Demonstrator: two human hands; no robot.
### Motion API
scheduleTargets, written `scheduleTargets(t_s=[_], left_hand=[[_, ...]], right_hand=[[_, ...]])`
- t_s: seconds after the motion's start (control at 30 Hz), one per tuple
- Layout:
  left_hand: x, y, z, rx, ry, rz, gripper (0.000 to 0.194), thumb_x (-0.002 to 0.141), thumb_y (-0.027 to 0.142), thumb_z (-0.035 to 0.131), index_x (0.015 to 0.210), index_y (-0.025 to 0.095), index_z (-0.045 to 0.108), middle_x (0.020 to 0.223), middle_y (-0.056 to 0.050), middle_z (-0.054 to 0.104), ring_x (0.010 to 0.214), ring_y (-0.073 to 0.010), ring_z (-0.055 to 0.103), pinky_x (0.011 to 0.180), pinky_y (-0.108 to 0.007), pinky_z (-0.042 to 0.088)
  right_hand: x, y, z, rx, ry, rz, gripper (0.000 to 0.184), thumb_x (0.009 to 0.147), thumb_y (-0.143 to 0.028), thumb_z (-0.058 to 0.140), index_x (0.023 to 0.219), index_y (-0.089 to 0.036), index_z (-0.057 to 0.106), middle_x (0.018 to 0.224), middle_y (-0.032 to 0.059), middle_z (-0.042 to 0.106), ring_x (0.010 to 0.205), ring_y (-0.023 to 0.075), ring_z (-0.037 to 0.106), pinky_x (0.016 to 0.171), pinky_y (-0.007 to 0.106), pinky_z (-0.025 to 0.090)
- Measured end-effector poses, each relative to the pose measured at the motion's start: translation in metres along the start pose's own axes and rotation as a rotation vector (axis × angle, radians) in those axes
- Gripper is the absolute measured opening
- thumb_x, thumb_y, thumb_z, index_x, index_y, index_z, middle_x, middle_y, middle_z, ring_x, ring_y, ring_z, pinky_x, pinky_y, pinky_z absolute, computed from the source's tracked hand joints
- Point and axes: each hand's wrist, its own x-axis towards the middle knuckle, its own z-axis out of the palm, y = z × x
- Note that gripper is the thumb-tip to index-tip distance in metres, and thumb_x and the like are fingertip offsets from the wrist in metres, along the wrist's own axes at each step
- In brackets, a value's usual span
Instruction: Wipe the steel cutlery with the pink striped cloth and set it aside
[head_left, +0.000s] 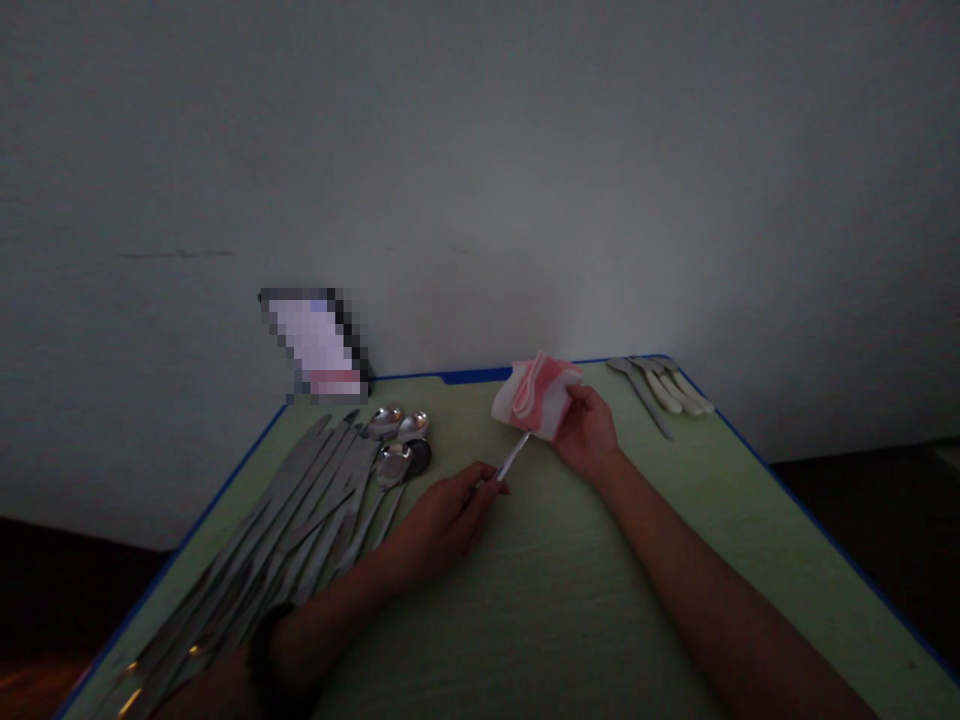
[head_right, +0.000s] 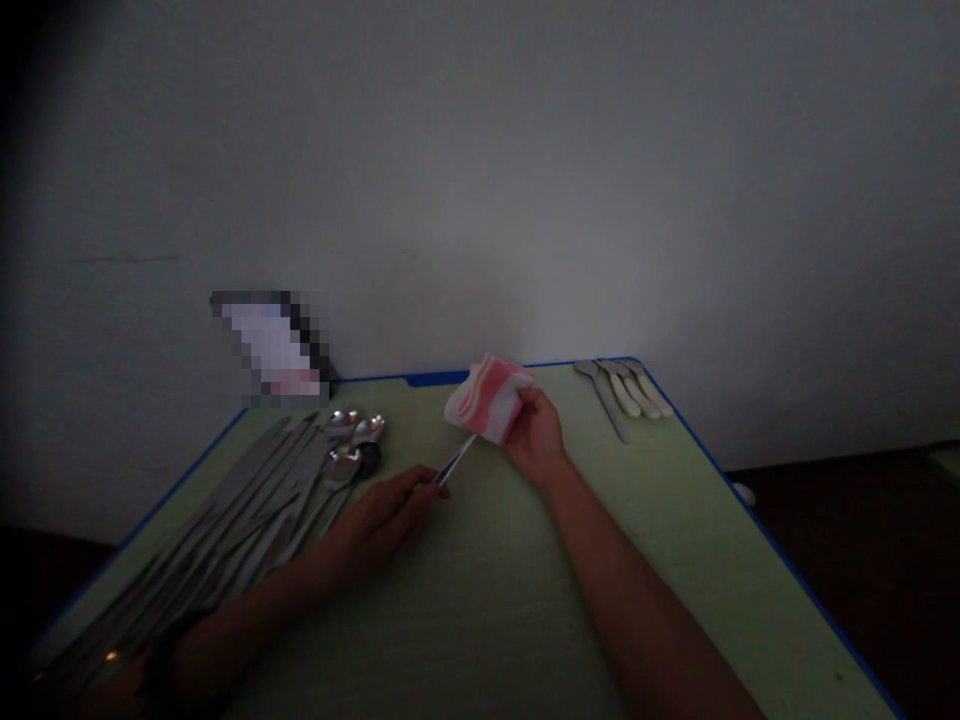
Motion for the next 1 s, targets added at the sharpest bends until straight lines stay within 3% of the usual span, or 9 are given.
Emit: scheduleTargets(t_s=[0.13,0.43,0.6,0.7,0.83,1.0], left_hand=[[-0.001,0.002,-0.001,0.035,0.003,0.010,0.030,0.090,0.037,0.031,0.095,0.016,0.053,0.056,0.004,0.050,0.049,-0.0108,0.046,0.045,-0.019,0.032],[0.000,0.002,0.000,0.152,-0.005,0.029,0.030,0.091,0.037,0.030,0.097,0.017,0.052,0.068,0.000,0.061,0.055,-0.0128,0.054,0.050,-0.021,0.037],[0.001,-0.002,0.004,0.301,0.007,0.057,0.029,0.092,0.036,0.029,0.100,0.019,0.052,0.070,-0.002,0.063,0.061,-0.0152,0.059,0.054,-0.022,0.037],[0.001,-0.003,0.006,0.380,0.005,0.079,0.030,0.092,0.036,0.028,0.100,0.020,0.052,0.067,-0.001,0.062,0.059,-0.0159,0.059,0.054,-0.023,0.037],[-0.001,-0.004,0.008,0.424,0.017,0.094,0.030,0.092,0.037,0.028,0.101,0.020,0.052,0.064,-0.001,0.060,0.057,-0.0160,0.058,0.052,-0.023,0.036],[-0.003,-0.004,0.006,0.350,-0.015,0.100,0.028,0.092,0.035,0.029,0.097,0.019,0.051,0.067,-0.001,0.061,0.059,-0.0153,0.058,0.054,-0.023,0.037]], right_hand=[[0.000,0.004,-0.001,-0.091,-0.095,0.005,0.018,0.078,-0.021,0.053,0.094,-0.017,0.060,0.092,0.0028,0.069,0.082,0.0154,0.063,0.078,0.030,0.051],[0.005,0.009,-0.010,-0.321,-0.014,-0.121,0.021,0.065,-0.025,0.071,0.081,-0.012,0.064,0.075,0.0037,0.068,0.063,0.0137,0.061,0.067,0.028,0.052],[0.009,0.009,-0.013,-0.437,0.096,-0.291,0.026,0.062,-0.030,0.072,0.080,-0.013,0.064,0.080,0.0038,0.068,0.065,0.0123,0.060,0.067,0.027,0.049],[0.008,0.008,-0.011,-0.367,0.106,-0.344,0.027,0.063,-0.034,0.070,0.079,-0.014,0.063,0.083,0.0038,0.067,0.070,0.0126,0.060,0.069,0.026,0.048],[0.004,0.008,-0.002,-0.300,0.121,-0.300,0.028,0.069,-0.042,0.063,0.078,-0.016,0.060,0.080,0.0031,0.067,0.070,0.0132,0.060,0.063,0.025,0.047],[-0.004,0.017,0.009,-0.477,0.122,-0.268,0.030,0.073,-0.048,0.056,0.076,-0.018,0.060,0.066,0.0014,0.064,0.057,0.0126,0.056,0.051,0.023,0.040]])
